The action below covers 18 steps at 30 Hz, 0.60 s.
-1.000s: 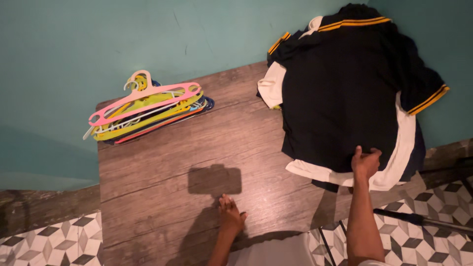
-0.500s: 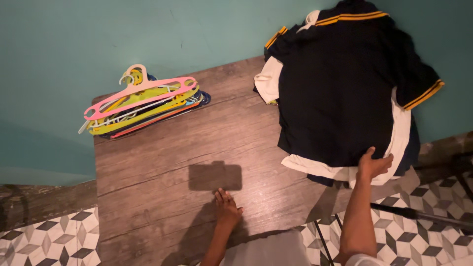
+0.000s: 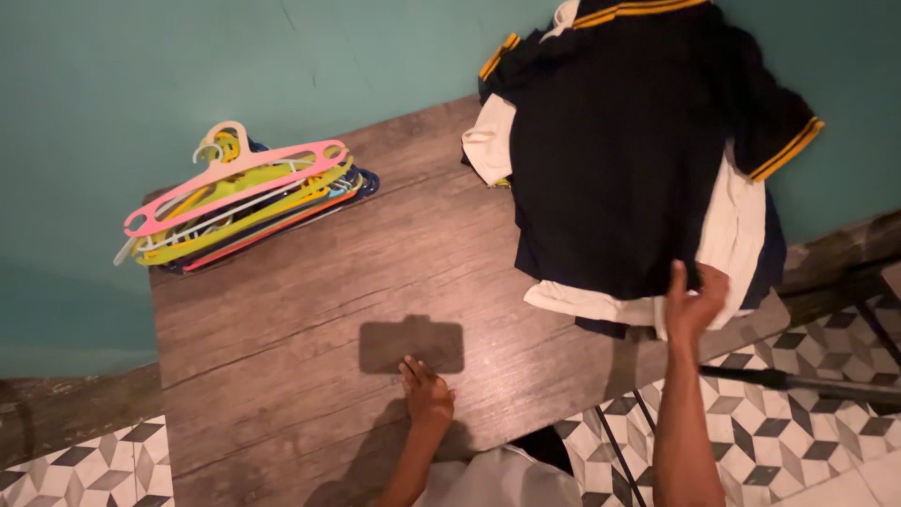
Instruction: The person takes a black t-shirt and a black polo shirt from a pile on a table, places each on a plastic hanger, and hangs them on a metal clothing rack. The person smooths the shirts before hanging them.
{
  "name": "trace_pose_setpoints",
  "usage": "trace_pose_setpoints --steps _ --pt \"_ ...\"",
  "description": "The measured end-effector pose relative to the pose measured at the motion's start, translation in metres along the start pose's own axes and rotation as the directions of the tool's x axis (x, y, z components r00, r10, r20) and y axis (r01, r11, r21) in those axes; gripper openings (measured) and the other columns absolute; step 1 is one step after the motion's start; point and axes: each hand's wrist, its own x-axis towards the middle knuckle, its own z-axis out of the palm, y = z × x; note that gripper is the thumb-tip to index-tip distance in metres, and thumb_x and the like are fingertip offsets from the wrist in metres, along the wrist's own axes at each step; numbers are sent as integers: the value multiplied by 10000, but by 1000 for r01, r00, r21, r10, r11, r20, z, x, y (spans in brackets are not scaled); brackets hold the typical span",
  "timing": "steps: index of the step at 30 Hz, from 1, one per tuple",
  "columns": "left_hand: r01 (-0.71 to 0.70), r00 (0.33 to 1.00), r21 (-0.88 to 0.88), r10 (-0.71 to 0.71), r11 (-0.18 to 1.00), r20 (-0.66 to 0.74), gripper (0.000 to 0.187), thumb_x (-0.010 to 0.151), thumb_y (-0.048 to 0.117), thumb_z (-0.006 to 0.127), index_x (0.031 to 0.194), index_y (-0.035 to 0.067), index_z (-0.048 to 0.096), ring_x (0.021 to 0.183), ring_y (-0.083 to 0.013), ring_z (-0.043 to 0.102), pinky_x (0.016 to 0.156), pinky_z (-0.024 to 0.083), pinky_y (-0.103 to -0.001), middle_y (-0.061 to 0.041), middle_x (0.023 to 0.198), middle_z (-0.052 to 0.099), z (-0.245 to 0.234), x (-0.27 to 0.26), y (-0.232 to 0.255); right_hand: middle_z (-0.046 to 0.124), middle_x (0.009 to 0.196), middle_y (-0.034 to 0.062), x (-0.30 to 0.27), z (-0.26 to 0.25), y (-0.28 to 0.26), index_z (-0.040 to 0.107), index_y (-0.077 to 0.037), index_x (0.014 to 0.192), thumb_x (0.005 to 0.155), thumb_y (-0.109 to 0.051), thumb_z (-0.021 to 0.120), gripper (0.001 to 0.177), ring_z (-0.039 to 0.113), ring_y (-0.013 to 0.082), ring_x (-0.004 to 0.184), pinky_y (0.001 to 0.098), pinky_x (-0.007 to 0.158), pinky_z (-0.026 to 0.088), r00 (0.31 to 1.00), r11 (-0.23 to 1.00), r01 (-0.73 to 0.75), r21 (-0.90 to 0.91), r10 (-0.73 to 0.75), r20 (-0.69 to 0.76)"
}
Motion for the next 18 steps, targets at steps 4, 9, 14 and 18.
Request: trace_pose_setpoints --steps 4,9,14,18 --pt "-6 999 17 7 1000 -49 1003 860 474 739 1503 -141 275 1518 -540 55 1229 178 -535 -388 1618 28 4 -4 -1 587 1455 241 -31 2 -75 631 68 1121 1021 -115 726 229 577 369 1312 411 1083 456 972 946 39 323 -110 206" --pt "40 997 -36 -38 999 63 1037 902 527 704 1537 -124 206 1503 -549 23 1228 99 -564 -383 1612 9 -32 -9 13 528 1575 158 -81 -7 -153 571 51 1285 983 -153 682 381 597 283 1225 374 1032 481 895 898 -151 414 -54 443" --pt "-197 980 -277 186 941 -66 913 924 520 678 1523 -51 293 1536 -443 167 1220 148 -573 -292 1635 193 -70 -25 41 507 1587 140 -128 -37 -189 594 10 1195 953 -159 699 313 613 240 1258 360 1042 488 813 849 -235 474 -96 574" --pt "-541 841 -556 412 631 -351 951 846 372 768 1557 -47 296 1462 -440 352 1169 348 -458 -307 1568 354 -66 -48 65 517 1576 150 -174 -64 -206 561 -15 1051 908 -120 738 251 592 296 1321 390 1068 468 748 814 -237 531 -196 634"
